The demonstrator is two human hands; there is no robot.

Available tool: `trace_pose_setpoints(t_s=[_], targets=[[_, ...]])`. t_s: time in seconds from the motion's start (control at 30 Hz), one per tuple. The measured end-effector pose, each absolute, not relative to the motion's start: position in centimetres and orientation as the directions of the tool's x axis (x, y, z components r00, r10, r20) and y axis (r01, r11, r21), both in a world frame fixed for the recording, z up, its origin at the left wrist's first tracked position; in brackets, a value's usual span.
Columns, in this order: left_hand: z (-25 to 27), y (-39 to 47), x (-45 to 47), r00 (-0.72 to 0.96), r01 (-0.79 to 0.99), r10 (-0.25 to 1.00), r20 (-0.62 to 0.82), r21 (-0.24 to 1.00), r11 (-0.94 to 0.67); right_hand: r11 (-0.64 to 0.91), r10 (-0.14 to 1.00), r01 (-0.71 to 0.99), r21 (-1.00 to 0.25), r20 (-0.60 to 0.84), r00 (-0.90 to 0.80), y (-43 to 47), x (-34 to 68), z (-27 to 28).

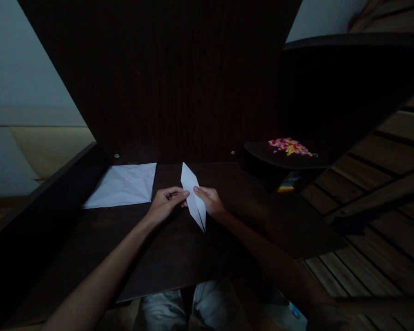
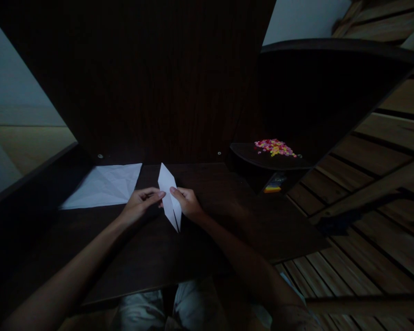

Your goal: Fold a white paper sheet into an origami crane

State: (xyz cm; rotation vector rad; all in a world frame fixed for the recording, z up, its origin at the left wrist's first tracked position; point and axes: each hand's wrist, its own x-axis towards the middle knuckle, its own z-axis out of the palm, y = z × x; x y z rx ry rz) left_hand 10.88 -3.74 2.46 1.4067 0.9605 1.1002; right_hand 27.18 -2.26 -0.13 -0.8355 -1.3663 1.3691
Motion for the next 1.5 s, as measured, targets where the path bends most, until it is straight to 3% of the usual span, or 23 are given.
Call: trace_pose_setpoints(t_s=[0.37,0.57,0.87,1.3,1.5], targets=[[2.53,-3.75,10.88,0.184,0.028,0.972,0.148,0.988,-0.155,0.176,0.922,-0.139,-0.975,0.212,-0.323,-2.37,27.22,-0.23],[2.51,-3.78,10.88,0.132,0.064,0.971,0.200,0.976,-0.210,0.125,0.946,-0.116,-0.985,0.153,-0.287,-2.37,27.26,-0.34],[2.56,-3.92,11.00,0.143,0.151,0.965,0.220,0.959,-0.241,0.171,0.953,-0.127,-0.977,0.197,-0.232,-2.16,27.30,0.27],[2.18,-3.74,11.21,0.110,0.145,0.965,0.236,0.957,-0.251,0.177,0.926,-0.065,-0.982,0.188,-0.327,-1.91,27.78,-0.45],[2.30,-3.78,11.15,0.137,0.148,0.964,0.229,0.957,-0.248,0.180,0.947,-0.061,-0.982,0.190,-0.260,-2.00,27.56,-0.29]])
